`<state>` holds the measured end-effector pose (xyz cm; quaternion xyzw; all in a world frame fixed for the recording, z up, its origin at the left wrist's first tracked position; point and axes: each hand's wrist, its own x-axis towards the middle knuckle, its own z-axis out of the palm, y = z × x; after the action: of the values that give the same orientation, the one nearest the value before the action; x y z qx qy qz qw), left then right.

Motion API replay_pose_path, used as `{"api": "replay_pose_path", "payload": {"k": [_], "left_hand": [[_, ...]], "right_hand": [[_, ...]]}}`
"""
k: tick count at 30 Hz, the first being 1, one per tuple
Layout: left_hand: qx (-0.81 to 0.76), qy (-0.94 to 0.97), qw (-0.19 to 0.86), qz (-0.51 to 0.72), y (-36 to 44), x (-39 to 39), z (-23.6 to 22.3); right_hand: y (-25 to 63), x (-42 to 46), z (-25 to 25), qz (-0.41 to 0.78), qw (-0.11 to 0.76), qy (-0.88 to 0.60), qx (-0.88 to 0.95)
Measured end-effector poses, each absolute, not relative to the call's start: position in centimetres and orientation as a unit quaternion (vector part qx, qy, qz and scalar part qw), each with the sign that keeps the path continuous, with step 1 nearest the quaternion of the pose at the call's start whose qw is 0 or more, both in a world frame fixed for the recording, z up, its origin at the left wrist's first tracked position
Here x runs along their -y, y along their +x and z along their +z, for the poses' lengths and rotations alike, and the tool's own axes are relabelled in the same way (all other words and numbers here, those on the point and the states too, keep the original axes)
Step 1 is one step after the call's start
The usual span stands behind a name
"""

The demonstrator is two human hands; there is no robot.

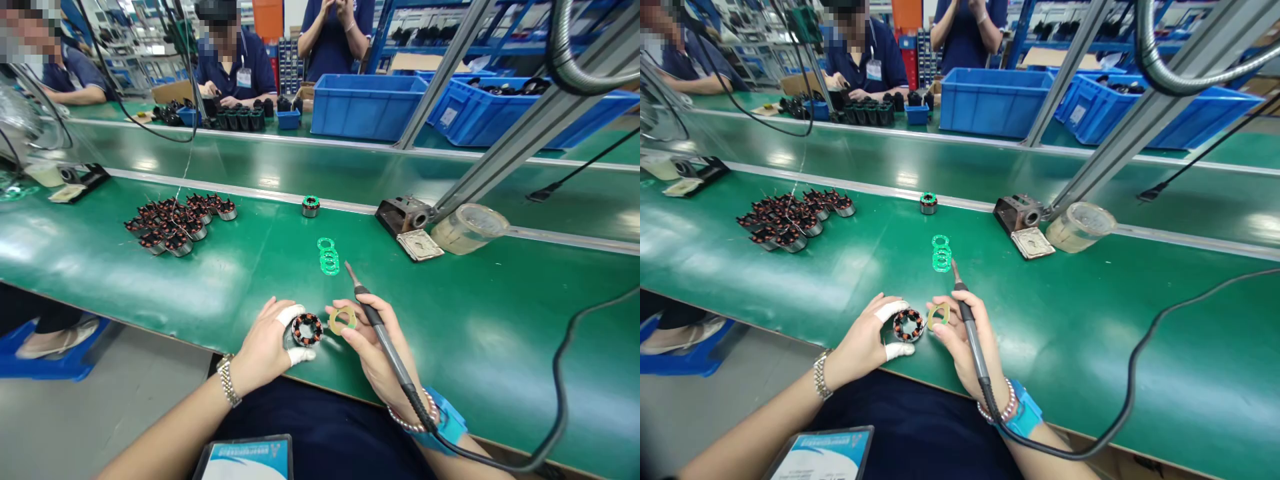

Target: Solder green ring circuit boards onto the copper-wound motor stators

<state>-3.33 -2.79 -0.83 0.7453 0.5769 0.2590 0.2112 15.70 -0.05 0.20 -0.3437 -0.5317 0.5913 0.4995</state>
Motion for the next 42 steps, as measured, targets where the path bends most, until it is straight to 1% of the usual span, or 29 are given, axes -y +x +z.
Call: {"api": "replay_pose_path", "payload": {"k": [2,5,7,9,14,16,20,25,38,42], "left_hand": [[-0.580,0.739,0.210,0.272,-2.4,2.5,-0.9],[-0.582,0.730,0.207,0.291,-1.7,2.6,-1.0],[-0.580,0.729,0.208,0.296,-1.7,2.7,-1.1],[-0.577,0.731,0.210,0.298,-1.8,2.8,-1.2],[-0.567,0.739,0.212,0.297,-2.1,2.7,-1.4],[-0.565,0.741,0.213,0.295,-2.1,2.7,-1.4],[-0.564,0.741,0.218,0.293,-1.9,2.7,-1.2],[-0.568,0.737,0.216,0.296,-1.9,2.7,-1.1],[-0.562,0.737,0.211,0.310,-2.0,2.8,-1.5],[-0.565,0.743,0.195,0.301,-1.9,2.9,-1.5]], "right_hand": [[15.6,-0.1,0.2,0.555,0.489,-0.367,0.565],[15.7,-0.6,0.1,0.448,0.455,-0.417,0.646],[15.7,-0.9,0.2,0.377,0.438,-0.423,0.698],[15.6,-1.2,0.6,0.337,0.422,-0.403,0.739],[15.1,-1.6,2.2,0.345,0.321,-0.299,0.830],[14.9,-1.7,2.4,0.342,0.302,-0.293,0.840],[14.8,-1.5,2.2,0.313,0.306,-0.315,0.842],[14.8,-1.3,2.2,0.299,0.314,-0.303,0.849],[14.7,-1.3,2.6,0.293,0.283,-0.283,0.868],[14.6,-0.9,1.9,0.276,0.314,-0.301,0.857]]}}
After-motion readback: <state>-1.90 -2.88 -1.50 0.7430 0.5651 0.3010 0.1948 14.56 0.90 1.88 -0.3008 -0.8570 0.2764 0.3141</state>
